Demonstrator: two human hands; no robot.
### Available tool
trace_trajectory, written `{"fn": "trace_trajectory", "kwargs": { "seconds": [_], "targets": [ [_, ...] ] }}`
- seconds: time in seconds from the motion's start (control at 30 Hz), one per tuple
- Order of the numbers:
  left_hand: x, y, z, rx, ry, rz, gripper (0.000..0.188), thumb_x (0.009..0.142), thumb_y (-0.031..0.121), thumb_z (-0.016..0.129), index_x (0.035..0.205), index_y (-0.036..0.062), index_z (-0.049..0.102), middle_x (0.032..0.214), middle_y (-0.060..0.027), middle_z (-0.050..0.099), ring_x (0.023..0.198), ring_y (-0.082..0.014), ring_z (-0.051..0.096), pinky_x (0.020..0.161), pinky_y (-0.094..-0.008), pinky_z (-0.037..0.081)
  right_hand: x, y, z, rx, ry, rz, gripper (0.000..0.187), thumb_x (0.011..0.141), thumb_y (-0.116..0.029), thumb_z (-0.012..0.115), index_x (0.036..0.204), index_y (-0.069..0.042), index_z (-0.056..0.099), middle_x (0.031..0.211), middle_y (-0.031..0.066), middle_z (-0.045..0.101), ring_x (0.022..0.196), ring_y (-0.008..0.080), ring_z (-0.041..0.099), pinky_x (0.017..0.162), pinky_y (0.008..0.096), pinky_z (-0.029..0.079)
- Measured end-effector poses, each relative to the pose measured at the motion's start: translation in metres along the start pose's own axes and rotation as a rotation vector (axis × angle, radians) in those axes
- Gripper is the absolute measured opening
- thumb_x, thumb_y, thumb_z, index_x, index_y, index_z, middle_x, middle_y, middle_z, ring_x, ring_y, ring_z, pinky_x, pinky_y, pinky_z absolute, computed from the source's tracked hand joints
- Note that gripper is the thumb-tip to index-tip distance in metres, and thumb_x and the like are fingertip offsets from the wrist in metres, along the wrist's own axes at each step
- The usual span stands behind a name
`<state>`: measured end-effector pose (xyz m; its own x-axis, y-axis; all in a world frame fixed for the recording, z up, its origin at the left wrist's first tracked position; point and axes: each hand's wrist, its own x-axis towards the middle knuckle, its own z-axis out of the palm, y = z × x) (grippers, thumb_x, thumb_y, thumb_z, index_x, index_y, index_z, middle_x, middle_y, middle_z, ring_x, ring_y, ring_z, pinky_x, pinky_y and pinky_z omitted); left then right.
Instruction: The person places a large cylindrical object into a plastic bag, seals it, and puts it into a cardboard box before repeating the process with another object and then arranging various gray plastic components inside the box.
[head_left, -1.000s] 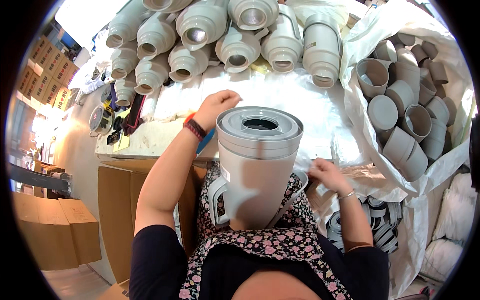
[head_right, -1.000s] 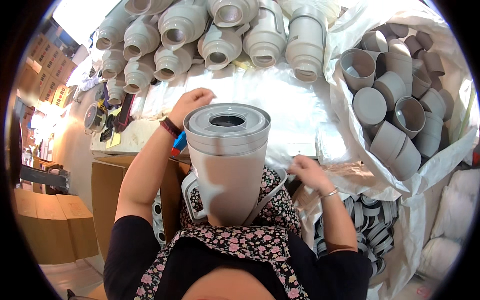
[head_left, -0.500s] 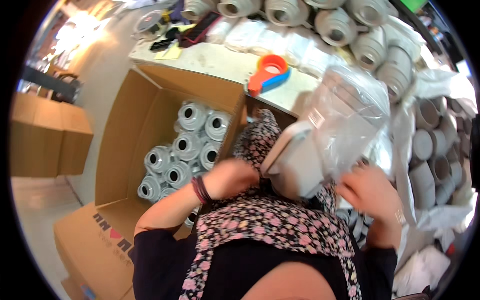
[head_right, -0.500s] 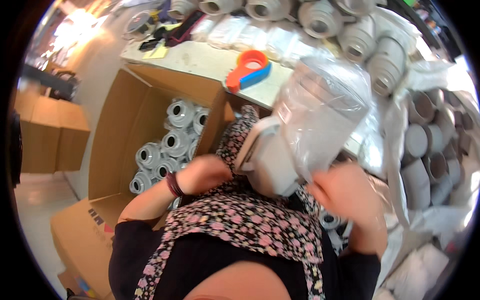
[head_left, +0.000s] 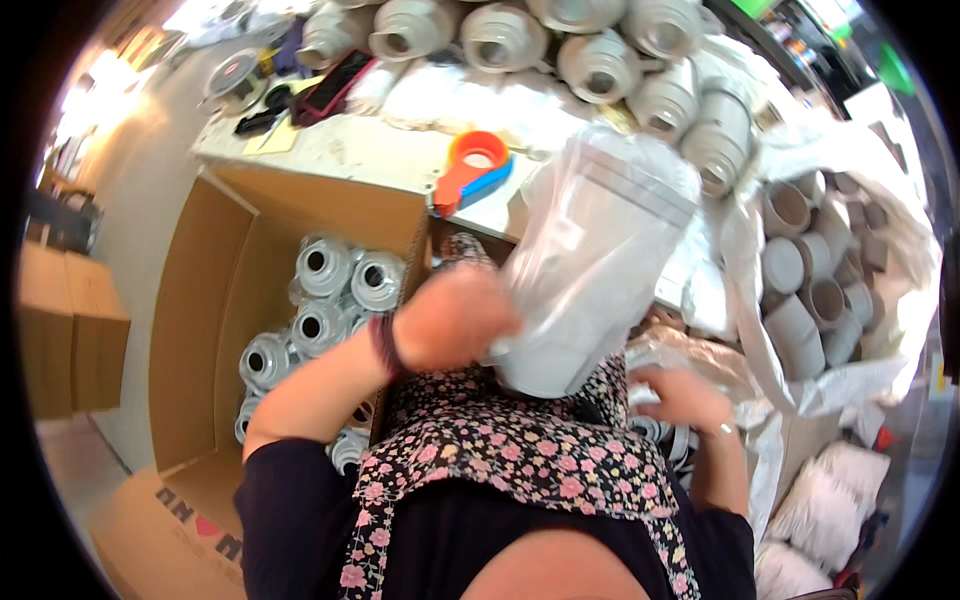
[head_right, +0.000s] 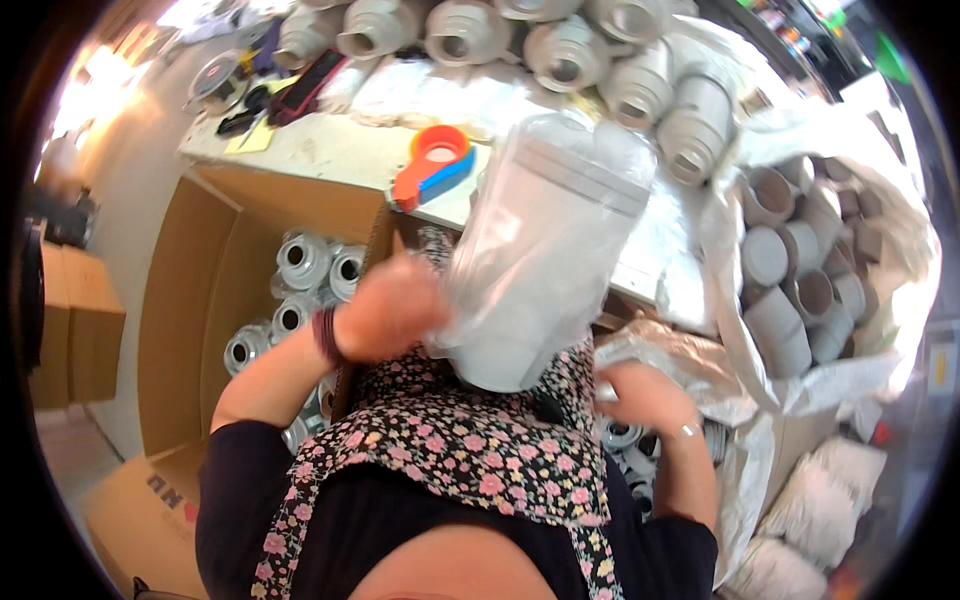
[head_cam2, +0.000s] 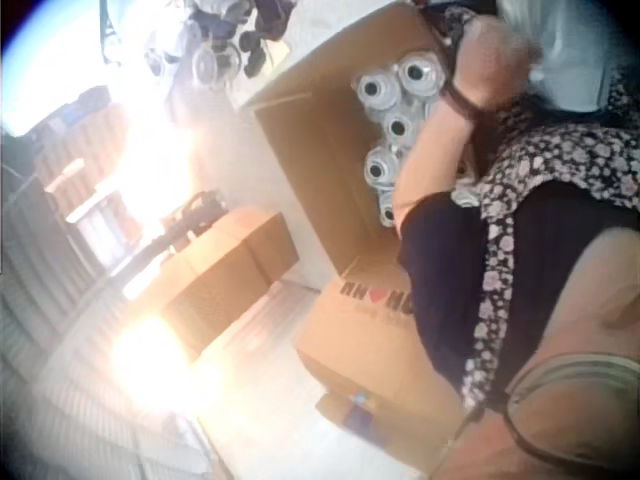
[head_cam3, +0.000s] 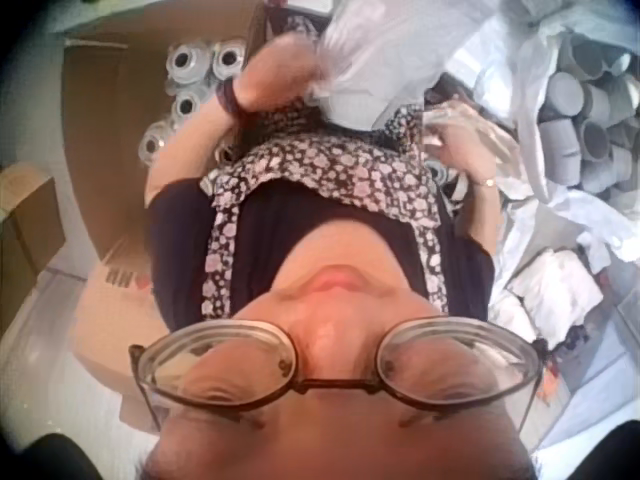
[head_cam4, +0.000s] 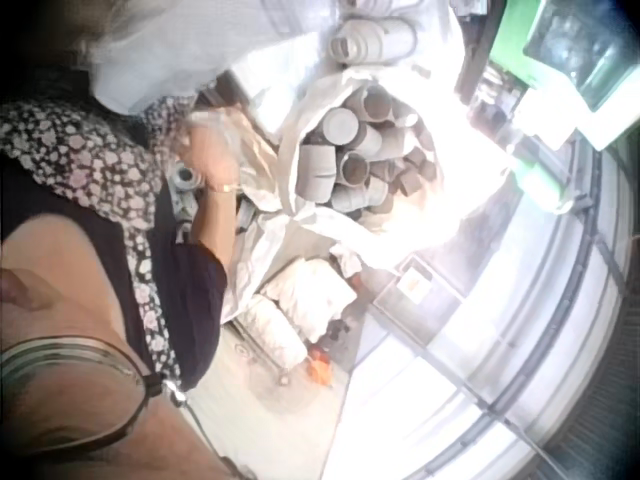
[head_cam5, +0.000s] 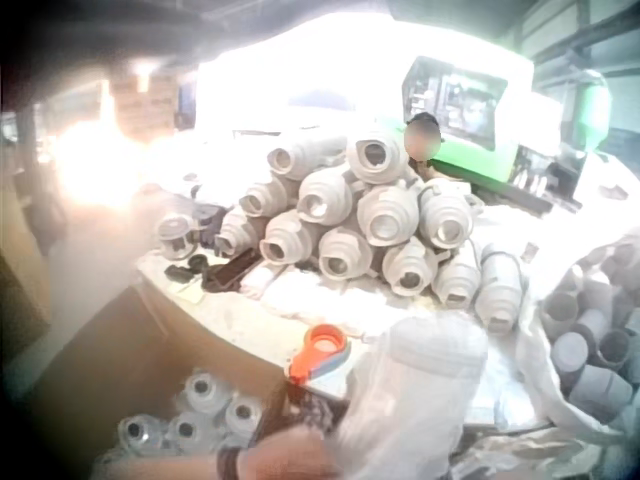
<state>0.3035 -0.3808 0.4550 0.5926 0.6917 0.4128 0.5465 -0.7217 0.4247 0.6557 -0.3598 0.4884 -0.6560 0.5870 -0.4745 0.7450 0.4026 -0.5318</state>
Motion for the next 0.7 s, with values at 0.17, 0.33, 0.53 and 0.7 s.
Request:
{"fn": "trace_trajectory", "kwargs": {
  "seconds": [0.17, 0.33, 0.53, 0.7],
  "targets": [
    [-0.119, 0.052, 0.076, -0.31, -0.472, -0.287, 0.014, 0.083, 0.015, 0.052, 0.091, 0.0121, 0.063, 0.08, -0.0115, 0.065, 0.079, -0.031, 0.063, 0.071, -0.0436, 0.049, 0.056, -0.143, -0.061, -0.496, 0.271, -0.794, 0.041, 0.064, -0.024, 0.076, 0.101, -0.009, 0.066, 0.086, 0.0102, 0.068, 0.079, 0.0255, 0.065, 0.076, 0.0381, 0.05],
    [-0.14, 0.073, 0.034, -0.371, 0.012, -0.4, 0.034, 0.083, 0.027, 0.065, 0.112, 0.0112, 0.06, 0.107, -0.0099, 0.06, 0.107, -0.0283, 0.055, 0.094, -0.041, 0.041, 0.142, -0.134, -0.043, -0.869, -0.042, -0.651, 0.028, 0.055, -0.023, 0.078, 0.069, -0.009, 0.057, 0.065, 0.0077, 0.057, 0.067, 0.0295, 0.058, 0.066, 0.0417, 0.045],
    [-0.205, 0.128, -0.052, -0.424, 1.114, -0.851, 0.091, 0.076, 0.036, 0.076, 0.144, 0.0038, 0.025, 0.145, -0.0143, 0.034, 0.132, -0.0273, 0.037, 0.107, -0.0438, 0.035, 0.138, -0.254, -0.074, -0.465, 0.614, -1.056, 0.047, 0.059, -0.022, 0.083, 0.096, -0.001, 0.061, 0.087, 0.0134, 0.061, 0.081, 0.0307, 0.062, 0.078, 0.0387, 0.049],
    [-0.207, 0.142, -0.167, 0.485, 0.652, -0.977, 0.073, 0.07, 0.023, 0.08, 0.129, 0.0022, 0.043, 0.13, -0.0157, 0.048, 0.12, -0.0274, 0.047, 0.1, -0.0412, 0.041, 0.169, -0.245, -0.026, -0.123, 0.595, -1.251, 0.055, 0.068, -0.021, 0.078, 0.116, -0.006, 0.057, 0.119, 0.0135, 0.056, 0.116, 0.0335, 0.049, 0.098, 0.0401, 0.04]
  ]
}}
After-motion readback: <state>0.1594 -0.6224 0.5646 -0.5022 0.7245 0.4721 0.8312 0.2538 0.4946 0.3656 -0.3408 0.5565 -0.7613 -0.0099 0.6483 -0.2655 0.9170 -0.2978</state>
